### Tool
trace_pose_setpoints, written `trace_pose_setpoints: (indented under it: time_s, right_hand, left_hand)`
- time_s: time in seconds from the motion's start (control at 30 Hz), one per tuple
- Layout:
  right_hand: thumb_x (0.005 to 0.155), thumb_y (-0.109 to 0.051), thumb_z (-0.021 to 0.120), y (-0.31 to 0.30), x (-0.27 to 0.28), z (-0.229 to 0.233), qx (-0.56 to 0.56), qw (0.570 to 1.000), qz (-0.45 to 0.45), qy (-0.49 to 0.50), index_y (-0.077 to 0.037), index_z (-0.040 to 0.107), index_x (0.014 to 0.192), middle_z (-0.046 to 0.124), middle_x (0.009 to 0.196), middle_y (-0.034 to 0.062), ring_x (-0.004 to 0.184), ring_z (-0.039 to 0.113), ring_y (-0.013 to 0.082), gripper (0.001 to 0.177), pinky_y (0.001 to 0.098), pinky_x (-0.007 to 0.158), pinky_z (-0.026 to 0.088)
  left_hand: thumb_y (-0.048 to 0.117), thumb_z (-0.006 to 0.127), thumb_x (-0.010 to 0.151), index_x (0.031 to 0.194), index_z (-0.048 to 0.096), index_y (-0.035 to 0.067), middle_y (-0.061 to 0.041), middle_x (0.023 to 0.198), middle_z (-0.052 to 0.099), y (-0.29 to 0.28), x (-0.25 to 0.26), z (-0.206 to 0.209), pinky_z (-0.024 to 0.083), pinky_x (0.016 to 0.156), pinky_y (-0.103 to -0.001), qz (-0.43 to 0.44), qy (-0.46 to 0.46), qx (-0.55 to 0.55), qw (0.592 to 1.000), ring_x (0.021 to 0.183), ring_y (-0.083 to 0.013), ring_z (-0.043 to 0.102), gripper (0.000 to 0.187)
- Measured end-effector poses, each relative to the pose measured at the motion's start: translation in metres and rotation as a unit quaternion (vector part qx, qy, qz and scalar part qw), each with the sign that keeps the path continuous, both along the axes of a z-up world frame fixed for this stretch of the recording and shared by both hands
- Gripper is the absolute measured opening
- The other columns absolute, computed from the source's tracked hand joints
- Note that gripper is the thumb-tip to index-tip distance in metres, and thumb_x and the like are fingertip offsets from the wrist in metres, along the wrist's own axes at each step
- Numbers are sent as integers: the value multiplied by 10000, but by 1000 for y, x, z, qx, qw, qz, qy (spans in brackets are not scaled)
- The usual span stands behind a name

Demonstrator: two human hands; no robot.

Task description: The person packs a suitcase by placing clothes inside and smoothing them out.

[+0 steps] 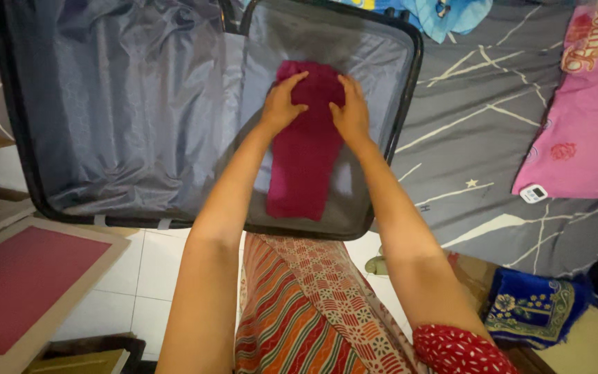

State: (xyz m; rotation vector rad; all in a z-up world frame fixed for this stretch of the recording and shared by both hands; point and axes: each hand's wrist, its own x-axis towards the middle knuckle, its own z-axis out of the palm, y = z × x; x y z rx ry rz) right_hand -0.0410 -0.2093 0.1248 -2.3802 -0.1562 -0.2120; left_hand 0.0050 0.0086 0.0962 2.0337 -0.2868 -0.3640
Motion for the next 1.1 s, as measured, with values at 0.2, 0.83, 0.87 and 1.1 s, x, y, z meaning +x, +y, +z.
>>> trace_pose_setpoints:
  time_s: [0.2, 0.83, 0.87, 1.1]
  right_hand:
    - [722, -138, 883, -4, 15, -20, 0, 989, 26, 146, -40, 542, 1404, 589, 1381, 218, 1261, 551, 417, 769, 441, 1054, 451]
    - [871, -431, 874, -47, 60, -37, 72, 945, 65, 314, -16, 728, 855, 620, 669, 60, 626, 545, 128, 441, 329, 580, 442]
    - [875, -432, 878, -47, 59, -36, 79, 947, 64, 306, -14, 724, 840, 614, 667, 54, 629, 533, 121, 447, 328, 577, 438]
    - [834, -430, 896, -25, 57, -20, 7, 970, -33, 240, -25, 730, 990, 659, 853, 120, 756, 617, 249, 465, 374, 662, 467]
  left_hand:
    - [14, 866, 626, 1472, 483, 68, -225, 1275, 658, 3, 13, 2, 497, 960, -453, 31, -38, -4, 999, 1133, -431, 623, 930]
    - [315, 946, 696, 1063, 765, 54, -162, 1094, 721, 29, 58, -27, 510, 921, -458, -125, -5, 71, 990, 1060, -368, 657, 486]
    - [321, 950, 669, 1026, 769, 41, -156, 1076, 719, 28, 58, -29, 501, 896, -464, -117, -35, 56, 991, 1037, -371, 649, 488]
    - [330, 922, 774, 984, 758, 53, -129, 1015, 735, 22, 55, -32, 519, 847, -457, -76, -46, 59, 994, 980, -369, 667, 384]
